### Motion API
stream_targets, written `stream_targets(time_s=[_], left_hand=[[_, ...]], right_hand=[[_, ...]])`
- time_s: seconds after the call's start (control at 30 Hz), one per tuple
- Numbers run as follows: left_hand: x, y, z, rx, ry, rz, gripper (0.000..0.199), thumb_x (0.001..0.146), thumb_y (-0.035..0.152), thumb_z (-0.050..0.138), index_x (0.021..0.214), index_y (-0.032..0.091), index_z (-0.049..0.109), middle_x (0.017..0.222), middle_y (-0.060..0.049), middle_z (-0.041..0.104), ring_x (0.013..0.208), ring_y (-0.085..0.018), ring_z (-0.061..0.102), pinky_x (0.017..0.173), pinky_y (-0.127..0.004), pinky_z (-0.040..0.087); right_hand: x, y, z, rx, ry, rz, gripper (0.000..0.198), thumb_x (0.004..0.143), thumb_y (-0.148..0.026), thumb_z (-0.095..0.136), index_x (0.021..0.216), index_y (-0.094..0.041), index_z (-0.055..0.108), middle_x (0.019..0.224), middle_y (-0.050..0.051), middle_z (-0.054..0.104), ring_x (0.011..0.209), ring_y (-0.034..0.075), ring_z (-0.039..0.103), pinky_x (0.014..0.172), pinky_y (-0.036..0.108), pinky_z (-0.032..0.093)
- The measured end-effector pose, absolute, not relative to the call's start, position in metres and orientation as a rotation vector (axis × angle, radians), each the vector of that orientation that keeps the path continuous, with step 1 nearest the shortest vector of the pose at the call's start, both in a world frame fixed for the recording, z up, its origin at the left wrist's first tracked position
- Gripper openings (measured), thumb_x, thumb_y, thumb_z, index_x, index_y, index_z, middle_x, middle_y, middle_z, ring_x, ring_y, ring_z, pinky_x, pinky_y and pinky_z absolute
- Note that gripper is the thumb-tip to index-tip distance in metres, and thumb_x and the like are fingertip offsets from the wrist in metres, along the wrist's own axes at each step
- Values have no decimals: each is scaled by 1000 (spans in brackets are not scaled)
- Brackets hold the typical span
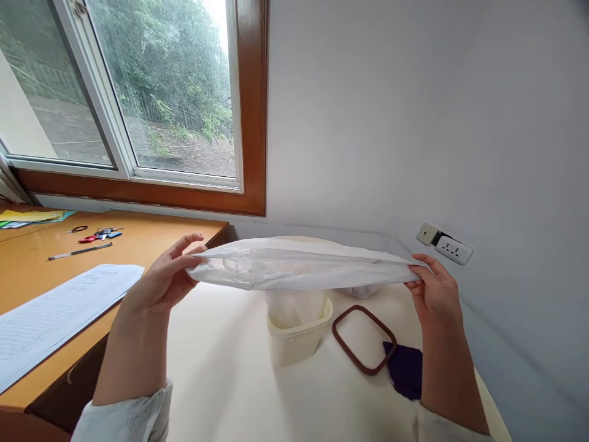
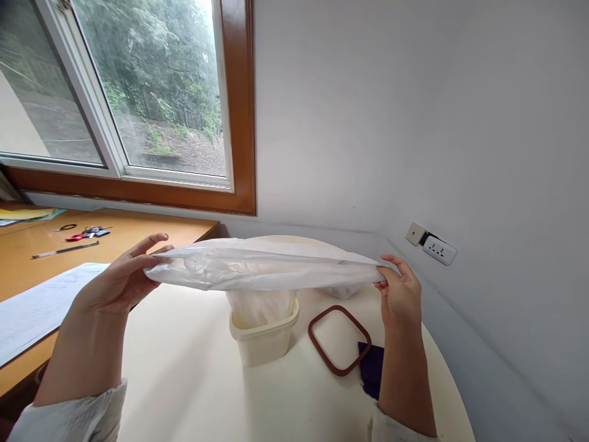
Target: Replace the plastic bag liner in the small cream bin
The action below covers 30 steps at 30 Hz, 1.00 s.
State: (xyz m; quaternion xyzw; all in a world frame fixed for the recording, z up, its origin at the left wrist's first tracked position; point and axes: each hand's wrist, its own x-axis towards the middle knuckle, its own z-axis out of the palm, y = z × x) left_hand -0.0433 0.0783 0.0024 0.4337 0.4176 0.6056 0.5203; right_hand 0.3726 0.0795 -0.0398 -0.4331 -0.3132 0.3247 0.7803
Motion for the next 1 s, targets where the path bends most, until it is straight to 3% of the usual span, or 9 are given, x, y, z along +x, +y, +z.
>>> stream_targets(time_s=[0.2,0.33,0.43,0.53,0.67,0.8,0.93,1.0], left_hand=[[-39,84,-3,1143,1095,1597,26,60,16,71,78,18,53,69,4,46,59,-6,45,51,-16,38],[-30,85,-3,1201,1280,1787,23,60,20,69,74,17,53,69,4,45,54,-5,41,46,-17,34],[-23,82,-3,1286,1518,1885,20,61,19,63,78,18,54,69,4,43,50,-6,41,43,-19,33],[-21,79,-4,1431,1856,1820,20,62,17,55,82,19,56,68,3,45,53,-9,45,45,-21,35],[-25,82,-8,1633,2125,1467,13,61,15,50,72,19,56,56,4,45,50,-10,41,48,-22,32],[-29,86,-9,1529,1905,1378,1,61,17,50,61,18,51,53,5,40,49,-9,36,46,-21,27],[-31,83,-3,1367,1371,1384,12,65,23,60,73,18,53,64,4,49,58,-9,46,54,-20,39],[-32,80,0,1319,1194,1345,20,66,26,64,82,20,55,67,4,51,59,-10,48,54,-21,42]], right_hand=[[370,80,-42,-874,-670,658,31,58,-12,64,88,-18,63,45,-10,37,41,4,37,42,19,39],[366,81,-41,-835,-701,686,37,59,-16,64,96,-18,62,65,-3,56,53,7,51,52,24,49],[362,81,-40,-834,-722,708,40,60,-18,63,100,-19,62,82,2,61,66,12,59,57,28,52],[360,81,-40,-848,-727,692,38,60,-17,63,98,-17,63,74,0,59,61,11,57,55,27,51],[361,81,-43,-865,-709,698,25,59,-13,64,84,-12,66,50,-7,45,42,4,40,46,22,45],[363,80,-42,-820,-674,768,18,58,-10,63,75,-12,66,41,-10,34,40,3,35,46,21,42],[365,81,-42,-801,-644,823,14,58,-15,63,72,-14,62,64,-1,56,60,12,55,52,26,46],[366,83,-43,-791,-629,849,15,60,-18,63,74,-15,61,75,2,59,71,16,58,54,27,47]])
